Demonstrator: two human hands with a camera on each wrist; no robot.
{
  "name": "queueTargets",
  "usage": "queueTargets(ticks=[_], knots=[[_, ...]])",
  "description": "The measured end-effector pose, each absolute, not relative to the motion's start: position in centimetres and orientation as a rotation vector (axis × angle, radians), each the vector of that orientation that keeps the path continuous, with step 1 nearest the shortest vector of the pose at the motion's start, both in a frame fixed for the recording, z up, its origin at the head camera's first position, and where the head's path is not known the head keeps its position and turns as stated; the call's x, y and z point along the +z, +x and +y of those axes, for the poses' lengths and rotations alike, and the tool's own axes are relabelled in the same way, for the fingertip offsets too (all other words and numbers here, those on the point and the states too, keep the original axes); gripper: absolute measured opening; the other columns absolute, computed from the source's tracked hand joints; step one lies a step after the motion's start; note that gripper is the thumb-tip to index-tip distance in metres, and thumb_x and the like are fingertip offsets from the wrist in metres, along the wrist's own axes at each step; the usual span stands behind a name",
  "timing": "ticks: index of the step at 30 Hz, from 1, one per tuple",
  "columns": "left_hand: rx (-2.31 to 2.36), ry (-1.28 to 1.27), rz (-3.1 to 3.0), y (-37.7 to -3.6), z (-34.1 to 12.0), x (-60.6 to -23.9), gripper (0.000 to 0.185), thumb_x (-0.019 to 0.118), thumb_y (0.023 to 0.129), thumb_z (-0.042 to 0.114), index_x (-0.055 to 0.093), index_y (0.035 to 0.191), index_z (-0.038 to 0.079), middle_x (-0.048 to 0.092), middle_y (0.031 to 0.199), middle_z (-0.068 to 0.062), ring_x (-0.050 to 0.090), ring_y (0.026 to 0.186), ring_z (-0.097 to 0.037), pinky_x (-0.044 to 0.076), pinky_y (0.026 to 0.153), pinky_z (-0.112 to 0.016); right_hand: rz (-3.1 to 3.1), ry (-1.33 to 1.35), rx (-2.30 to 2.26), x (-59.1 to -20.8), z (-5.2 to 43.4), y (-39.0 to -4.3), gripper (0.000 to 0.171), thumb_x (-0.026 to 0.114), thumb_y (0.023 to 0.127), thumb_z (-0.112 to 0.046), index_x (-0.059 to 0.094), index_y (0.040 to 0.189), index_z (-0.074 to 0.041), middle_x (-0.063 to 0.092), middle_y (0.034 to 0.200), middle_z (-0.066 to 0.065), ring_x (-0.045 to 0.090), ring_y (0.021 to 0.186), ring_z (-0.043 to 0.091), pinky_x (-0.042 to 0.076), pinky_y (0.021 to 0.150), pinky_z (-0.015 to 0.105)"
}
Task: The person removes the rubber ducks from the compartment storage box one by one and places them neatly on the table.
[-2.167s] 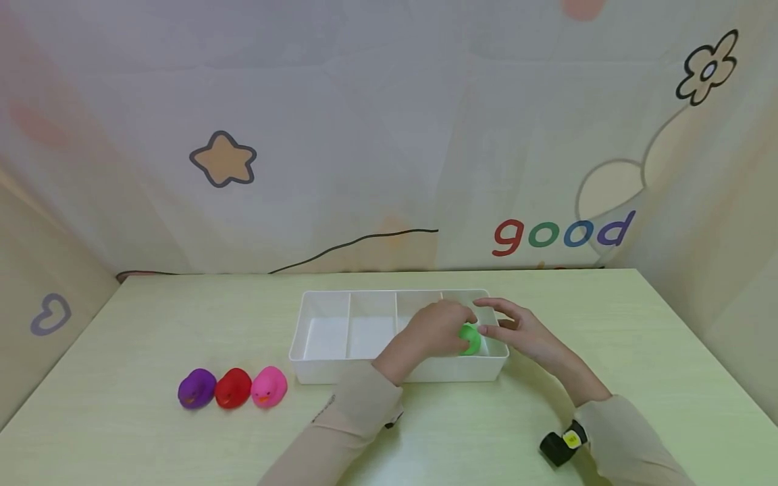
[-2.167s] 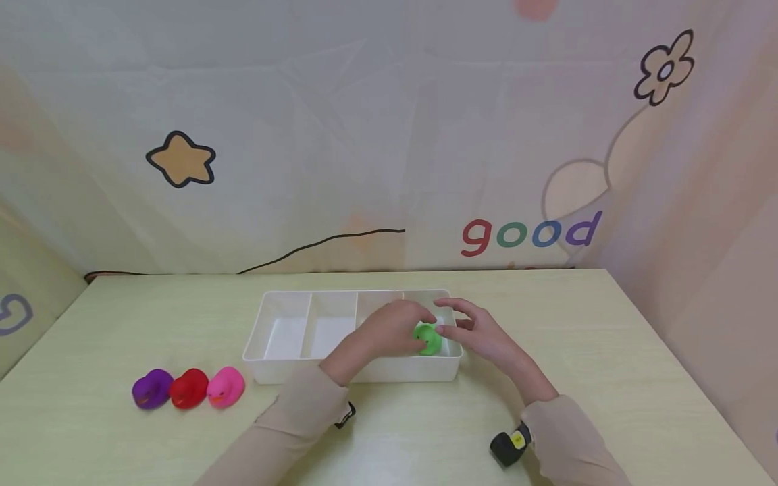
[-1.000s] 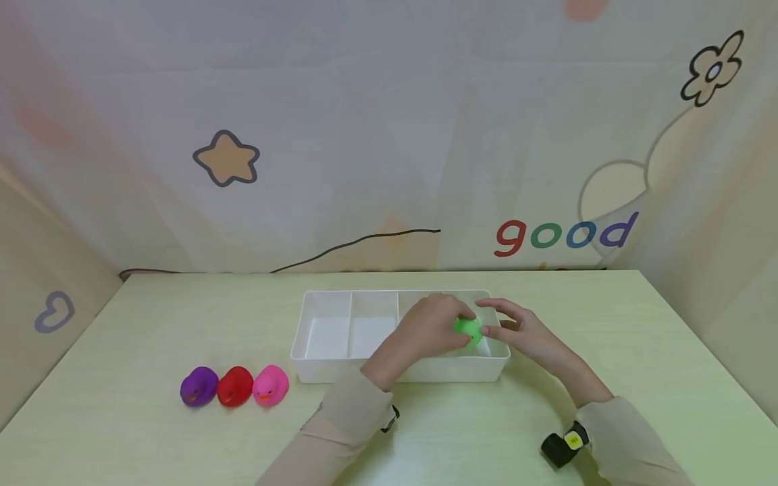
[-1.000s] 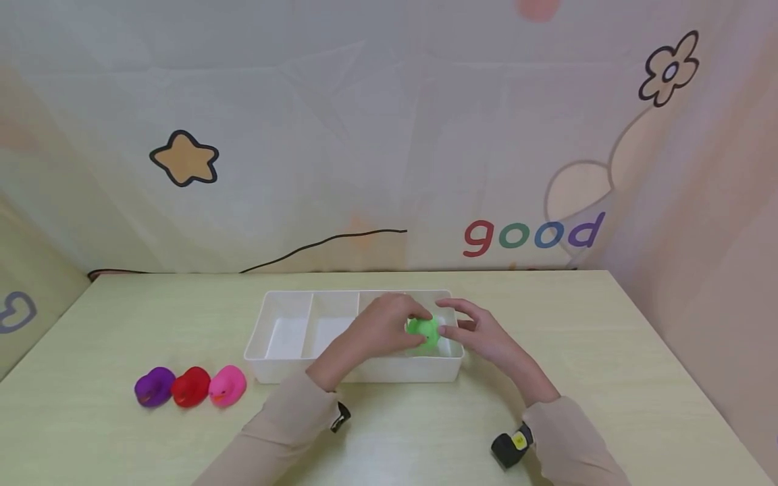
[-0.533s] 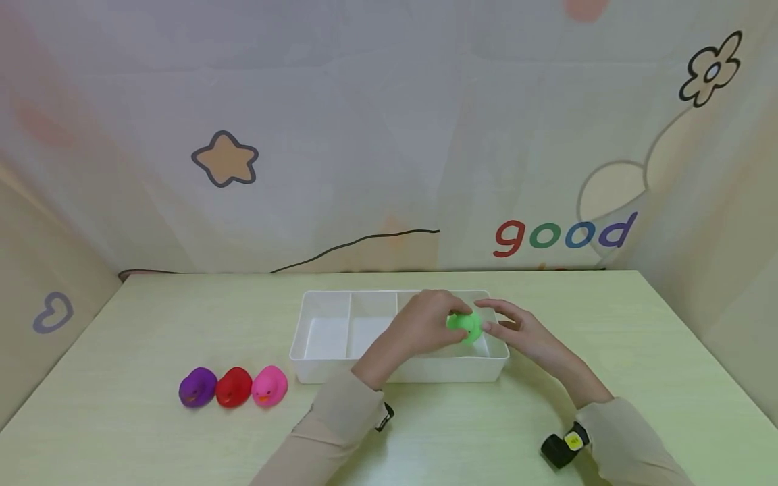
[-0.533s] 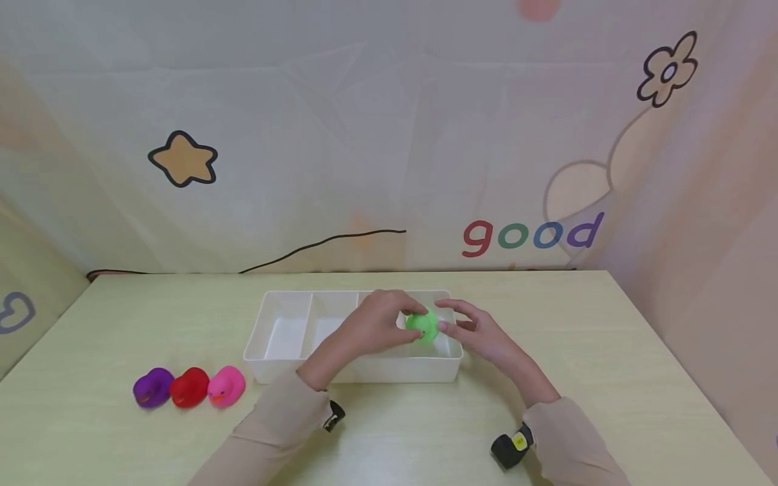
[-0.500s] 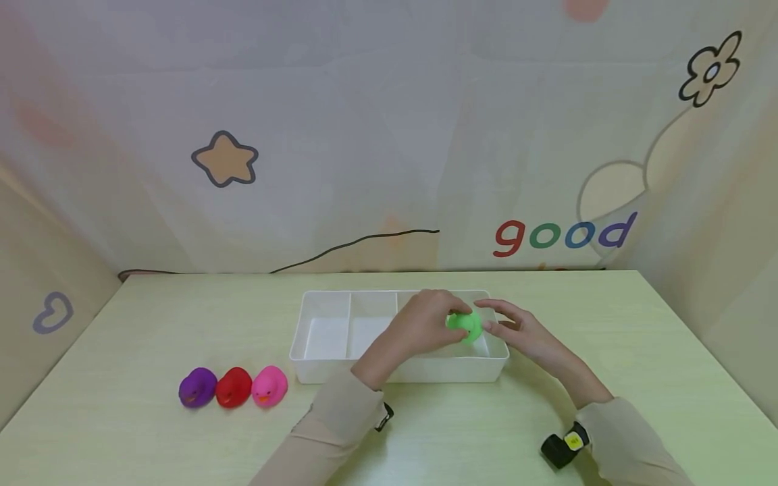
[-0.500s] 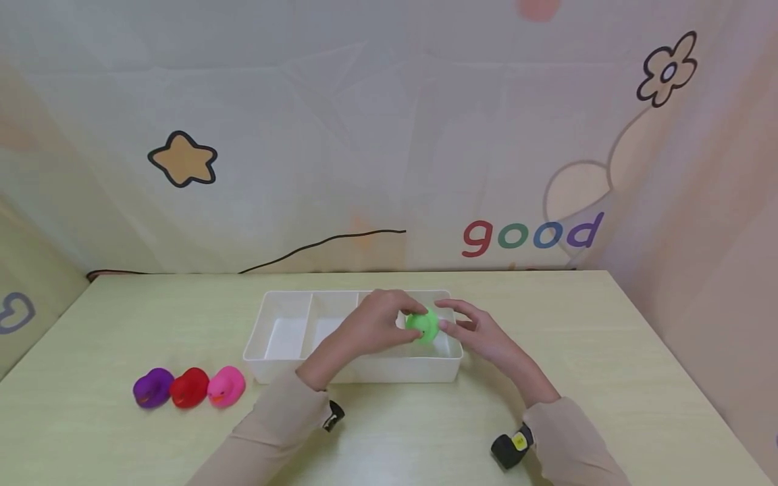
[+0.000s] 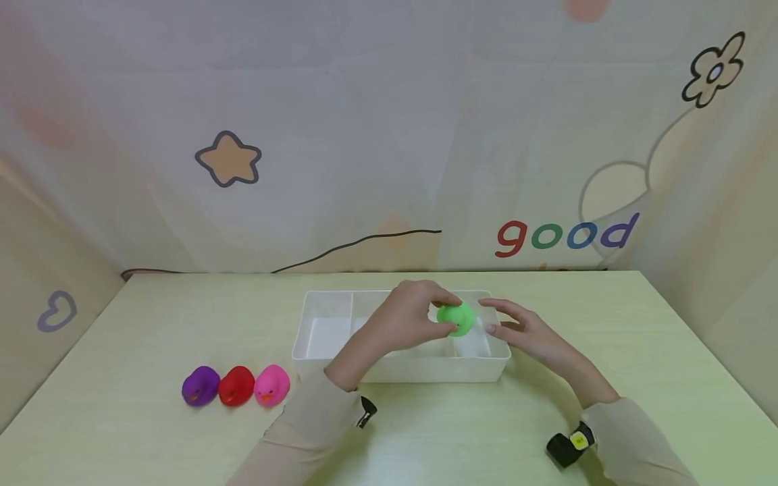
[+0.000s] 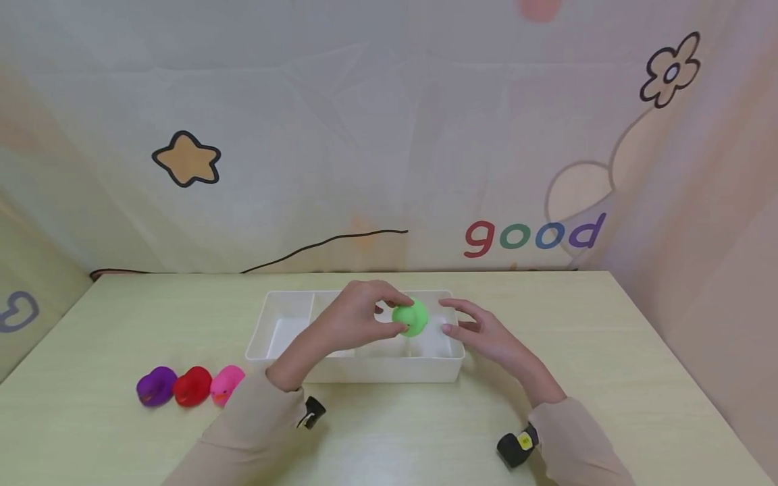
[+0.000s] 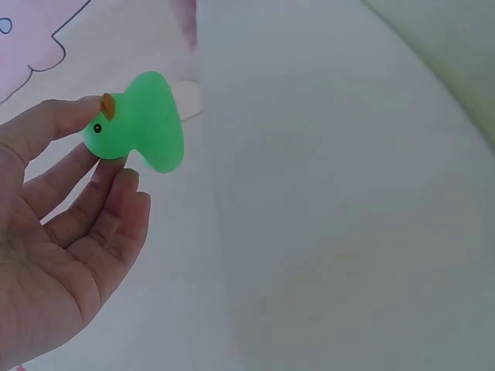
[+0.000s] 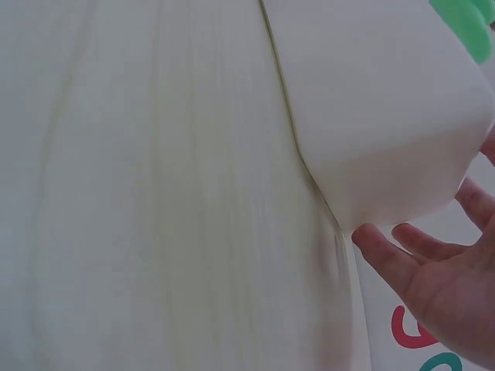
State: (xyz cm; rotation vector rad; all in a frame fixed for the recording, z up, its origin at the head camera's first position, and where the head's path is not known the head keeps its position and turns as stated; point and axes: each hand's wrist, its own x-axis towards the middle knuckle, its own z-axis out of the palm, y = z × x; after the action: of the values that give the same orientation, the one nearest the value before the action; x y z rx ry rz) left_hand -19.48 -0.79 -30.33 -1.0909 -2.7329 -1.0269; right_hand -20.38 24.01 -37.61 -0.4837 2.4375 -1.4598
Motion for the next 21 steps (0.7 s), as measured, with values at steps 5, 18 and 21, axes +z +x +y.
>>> queueTargets(ticks=[5,18,21], knots=[[-1.041,-1.057,-2.726,-18.9,-2.6,-29.5,0.029,0.07,0.078,0.015,0.068,0.105,0.008,0.067,0.097,0.001,0.059,0.089,-0.012,0.046,0.075,-0.022,2.418,-0.505,-1.46,-37.7,24.4,-20.4,0.054,0.054,0.092,-0.024,0.032,0.139,-0.009,0.017,0.148,0.018,0.031,0.122,0.051,0.037,0.093,0.059],[-1.143,-0.974,-2.697,-17.4,-8.3,-29.5,0.029,0.072,0.075,0.013,0.068,0.103,0.007,0.066,0.094,0.003,0.059,0.085,-0.01,0.051,0.073,-0.024,2.399,-0.546,-1.464,-38.0,24.7,-20.5,0.059,0.057,0.09,-0.021,0.03,0.141,-0.01,0.014,0.148,0.018,0.03,0.123,0.051,0.035,0.095,0.057],[-1.171,-0.932,-2.686,-17.1,-9.9,-29.9,0.029,0.073,0.075,0.013,0.068,0.103,0.006,0.065,0.094,0.003,0.059,0.084,-0.01,0.051,0.072,-0.023,2.392,-0.543,-1.464,-37.9,24.5,-20.4,0.059,0.057,0.09,-0.022,0.029,0.141,-0.011,0.014,0.148,0.018,0.034,0.122,0.049,0.038,0.094,0.055]])
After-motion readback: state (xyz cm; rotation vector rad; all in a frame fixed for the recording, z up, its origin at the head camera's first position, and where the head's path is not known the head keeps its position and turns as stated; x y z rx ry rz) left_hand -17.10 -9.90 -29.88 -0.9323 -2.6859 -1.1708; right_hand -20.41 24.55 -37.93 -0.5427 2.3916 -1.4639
